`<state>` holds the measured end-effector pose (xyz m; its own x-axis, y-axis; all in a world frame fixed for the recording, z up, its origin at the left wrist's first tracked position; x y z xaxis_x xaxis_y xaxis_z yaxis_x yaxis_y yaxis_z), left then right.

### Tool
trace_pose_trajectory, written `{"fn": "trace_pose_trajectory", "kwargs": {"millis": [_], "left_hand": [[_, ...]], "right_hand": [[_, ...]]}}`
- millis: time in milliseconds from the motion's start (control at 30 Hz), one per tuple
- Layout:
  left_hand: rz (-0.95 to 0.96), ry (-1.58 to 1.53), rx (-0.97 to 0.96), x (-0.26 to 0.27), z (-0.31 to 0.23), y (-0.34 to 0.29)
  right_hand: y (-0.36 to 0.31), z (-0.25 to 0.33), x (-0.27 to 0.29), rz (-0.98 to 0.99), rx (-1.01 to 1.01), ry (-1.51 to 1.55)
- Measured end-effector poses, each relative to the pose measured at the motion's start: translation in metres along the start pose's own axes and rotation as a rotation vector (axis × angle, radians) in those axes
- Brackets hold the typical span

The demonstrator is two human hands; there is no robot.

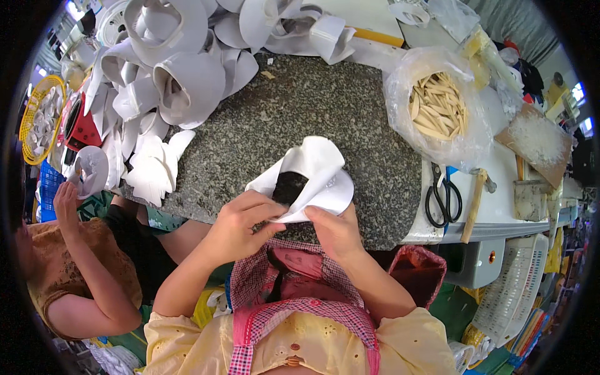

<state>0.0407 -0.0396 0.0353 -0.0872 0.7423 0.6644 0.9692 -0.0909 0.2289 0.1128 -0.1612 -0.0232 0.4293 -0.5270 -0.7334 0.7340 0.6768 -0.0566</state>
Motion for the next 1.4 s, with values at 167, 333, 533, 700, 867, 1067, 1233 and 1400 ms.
{"fn": "trace_pose_trajectory", "kwargs": {"millis": [167, 333, 533, 700, 867, 1067, 1233, 1400], "left_hand": [[-0.14, 0.172, -0.019, -0.007, -0.006, -0.004], [-0.152, 0.181, 0.059, -0.013, -0.007, 0.0], [0.01, 0.034, 0.157, -0.011, 0.007, 0.007], [0.108, 0.026, 0.023, -0.008, 0.011, 0.003], [-0.078, 0.263, 0.06, -0.016, -0.006, -0.001], [-0.087, -0.011, 0.086, -0.009, -0.003, 0.007], [-0.218, -0.017, 0.147, -0.018, -0.002, -0.001], [0.019, -0.007, 0.11, -0.01, 0.006, 0.01]], "right_hand": [[-0.003, -0.008, -0.002, 0.065, 0.125, 0.05], [0.003, 0.0, -0.001, 0.056, 0.23, -0.051], [0.0, 0.023, -0.006, 0.17, 0.409, -0.809], [0.006, 0.002, 0.015, -0.075, -0.082, -0.073], [0.002, 0.003, 0.007, -0.103, -0.006, -0.125], [0.008, 0.011, 0.02, -0.017, 0.116, -0.553], [-0.001, 0.007, 0.006, 0.09, 0.196, -0.76], [0.009, 0.008, 0.031, 0.195, -0.101, -0.069]]}}
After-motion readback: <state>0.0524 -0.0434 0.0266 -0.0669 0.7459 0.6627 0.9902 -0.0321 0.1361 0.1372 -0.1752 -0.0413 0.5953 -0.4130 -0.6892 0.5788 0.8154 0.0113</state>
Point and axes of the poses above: each hand's wrist, its own y-axis towards the middle knuckle, its own x-axis out of the back of the hand, z = x × y, the point moved 5 cm from there along y, towards the middle knuckle, and after that the axes turned 9 degrees about z, right-handed, at the moved point
